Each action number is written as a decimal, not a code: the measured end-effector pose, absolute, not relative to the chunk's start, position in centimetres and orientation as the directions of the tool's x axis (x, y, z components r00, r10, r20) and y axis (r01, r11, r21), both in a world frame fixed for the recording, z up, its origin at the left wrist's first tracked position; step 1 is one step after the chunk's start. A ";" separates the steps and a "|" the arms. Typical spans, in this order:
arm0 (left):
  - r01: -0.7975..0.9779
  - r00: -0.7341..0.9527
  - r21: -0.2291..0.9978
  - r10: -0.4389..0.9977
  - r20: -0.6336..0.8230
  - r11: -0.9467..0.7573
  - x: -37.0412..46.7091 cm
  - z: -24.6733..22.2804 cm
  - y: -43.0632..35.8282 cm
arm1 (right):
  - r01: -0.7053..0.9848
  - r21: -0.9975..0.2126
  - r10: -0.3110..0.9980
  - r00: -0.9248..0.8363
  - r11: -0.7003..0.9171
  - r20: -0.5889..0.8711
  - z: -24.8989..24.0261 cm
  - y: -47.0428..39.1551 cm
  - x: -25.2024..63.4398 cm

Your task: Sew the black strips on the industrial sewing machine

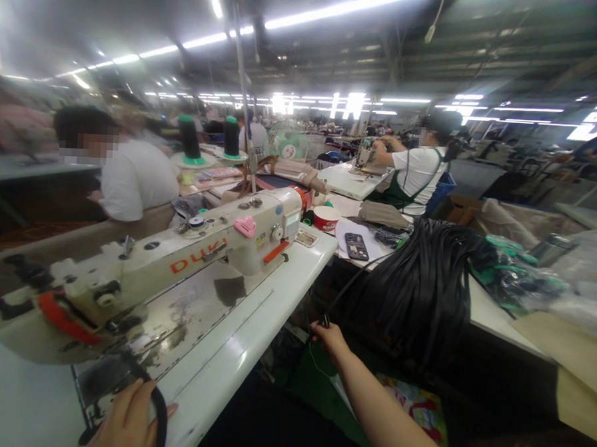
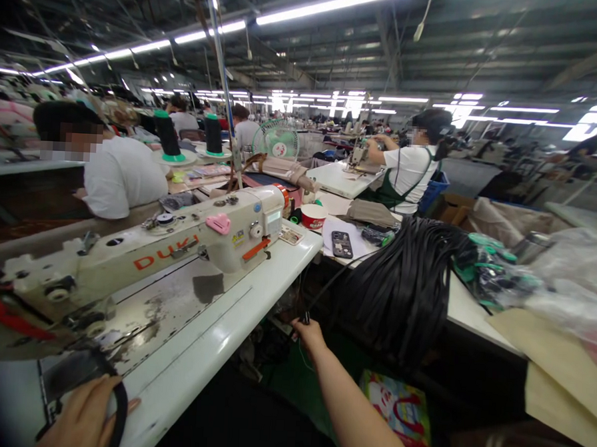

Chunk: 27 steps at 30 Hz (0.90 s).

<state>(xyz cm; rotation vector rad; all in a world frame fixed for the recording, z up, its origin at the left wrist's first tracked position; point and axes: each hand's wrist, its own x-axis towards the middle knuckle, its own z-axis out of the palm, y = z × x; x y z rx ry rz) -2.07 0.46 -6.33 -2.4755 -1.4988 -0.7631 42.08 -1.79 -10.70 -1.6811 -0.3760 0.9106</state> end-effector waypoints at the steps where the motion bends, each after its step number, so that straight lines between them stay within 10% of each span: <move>1: 0.863 0.379 0.120 0.786 0.488 -0.491 -2.2 -6.5 0.5 | -0.205 -0.928 0.660 0.655 -0.312 -0.367 -10.5 -1.8 42.2; 27: 0.952 0.204 0.138 0.903 0.377 -0.273 0.0 -1.5 0.2 | -0.059 -0.990 0.830 0.539 -0.129 -0.140 -0.3 0.5 36.9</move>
